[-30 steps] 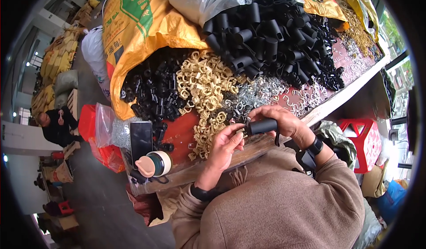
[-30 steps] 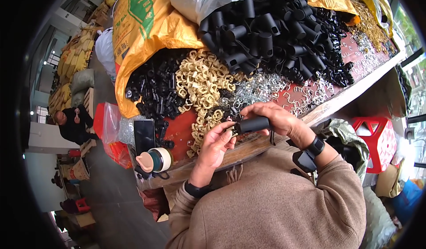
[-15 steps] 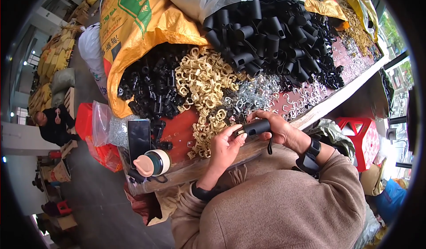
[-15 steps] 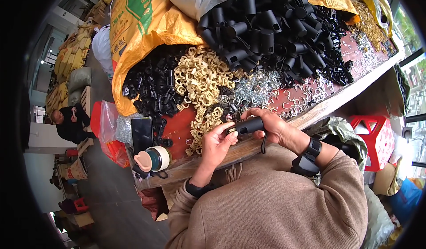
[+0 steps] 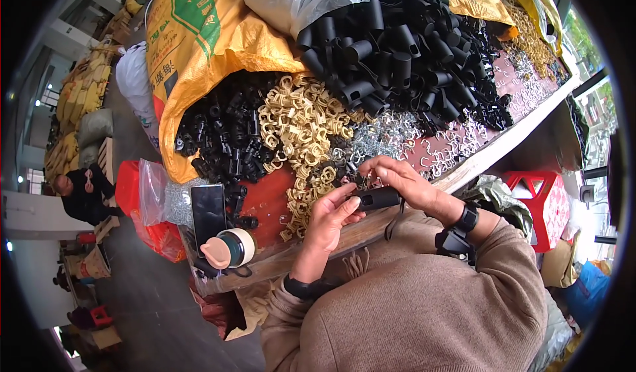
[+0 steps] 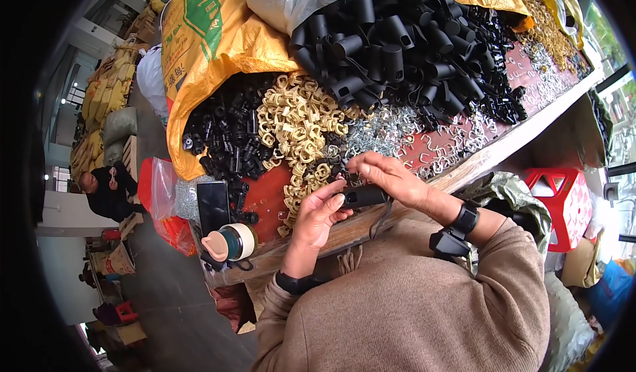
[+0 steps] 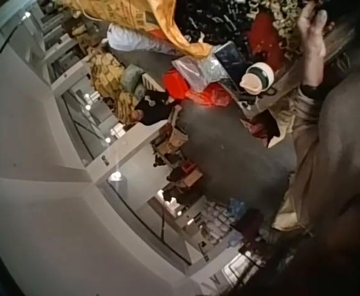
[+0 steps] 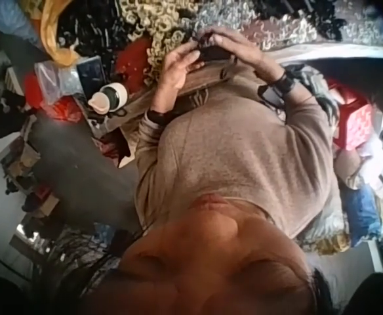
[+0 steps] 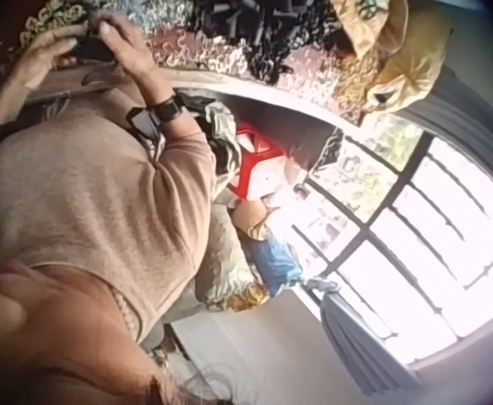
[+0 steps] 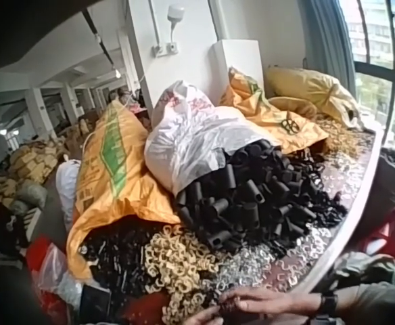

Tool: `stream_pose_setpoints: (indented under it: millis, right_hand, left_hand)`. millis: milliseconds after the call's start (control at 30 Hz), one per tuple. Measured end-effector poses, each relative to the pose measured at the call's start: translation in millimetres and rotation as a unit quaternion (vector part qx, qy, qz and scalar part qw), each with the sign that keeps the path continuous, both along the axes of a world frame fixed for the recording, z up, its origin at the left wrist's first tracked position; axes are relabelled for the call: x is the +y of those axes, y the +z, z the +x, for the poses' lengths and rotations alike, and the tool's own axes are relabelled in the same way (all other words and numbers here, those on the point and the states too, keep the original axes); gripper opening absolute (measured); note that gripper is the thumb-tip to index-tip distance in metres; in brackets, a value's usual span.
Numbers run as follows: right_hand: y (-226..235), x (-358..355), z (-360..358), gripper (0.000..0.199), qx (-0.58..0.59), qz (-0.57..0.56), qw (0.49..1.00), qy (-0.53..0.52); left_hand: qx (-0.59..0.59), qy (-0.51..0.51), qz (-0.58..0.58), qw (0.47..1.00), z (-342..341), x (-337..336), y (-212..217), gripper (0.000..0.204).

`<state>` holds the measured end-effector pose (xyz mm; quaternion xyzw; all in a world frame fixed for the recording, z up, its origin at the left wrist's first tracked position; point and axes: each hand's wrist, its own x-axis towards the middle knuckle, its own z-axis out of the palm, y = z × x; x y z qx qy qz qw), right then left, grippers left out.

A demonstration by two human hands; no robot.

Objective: The person assembles components by hand, picking up a black plastic housing and inserting a small beige part and a metal clip. They repeat this process, occasionally moving aside other parts on the table to reach specific items.

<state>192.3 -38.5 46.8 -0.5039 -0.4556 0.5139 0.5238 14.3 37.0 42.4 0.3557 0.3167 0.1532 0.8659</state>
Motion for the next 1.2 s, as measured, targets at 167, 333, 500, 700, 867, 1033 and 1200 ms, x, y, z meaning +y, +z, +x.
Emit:
stream_pose_setpoints:
  millis: [167,333,500,700,867,1033,1200]
  right_hand:
    - [16.0,14.6,7.2,0.058,-0.013,0.15,0.958,0.245]
    - [20.7,13.2,1.3,0.064,-0.112,0.203,0.932,0.28]
    - [5.4,0.0,-1.2,0.058,-0.071,0.153,0.962,0.213]
    - [4.4,-14.7,5.0,0.038,0.034,0.101,0.992,0.063]
    - [6.4,-25.4,11.8,0.033,0.097,0.058,0.993,0.02]
    - [12.0,-80.8,89.8,0.042,-0.093,-0.065,0.989,0.09]
    - [4.6,-183.7,117.3,0.023,-0.537,-0.239,0.802,0.108]
  left_hand:
    - [-0.035,-0.018,0.019,0.999,4.5,-0.3,0.4,0.041]
    - [-0.024,-0.034,0.004,0.999,2.2,-4.2,-5.7,0.045]
    - [-0.045,-0.054,-0.031,0.997,4.6,-6.7,2.7,0.048]
    - [-0.039,-0.03,-0.045,0.998,-0.8,-3.3,-4.9,0.053]
    - [-0.013,0.006,0.032,0.999,-2.4,-3.8,-5.3,0.054]
    - [0.025,0.099,0.232,0.967,-31.0,9.8,-9.8,0.049]
    - [0.232,0.147,0.465,0.842,-61.5,28.0,-4.0,0.041]
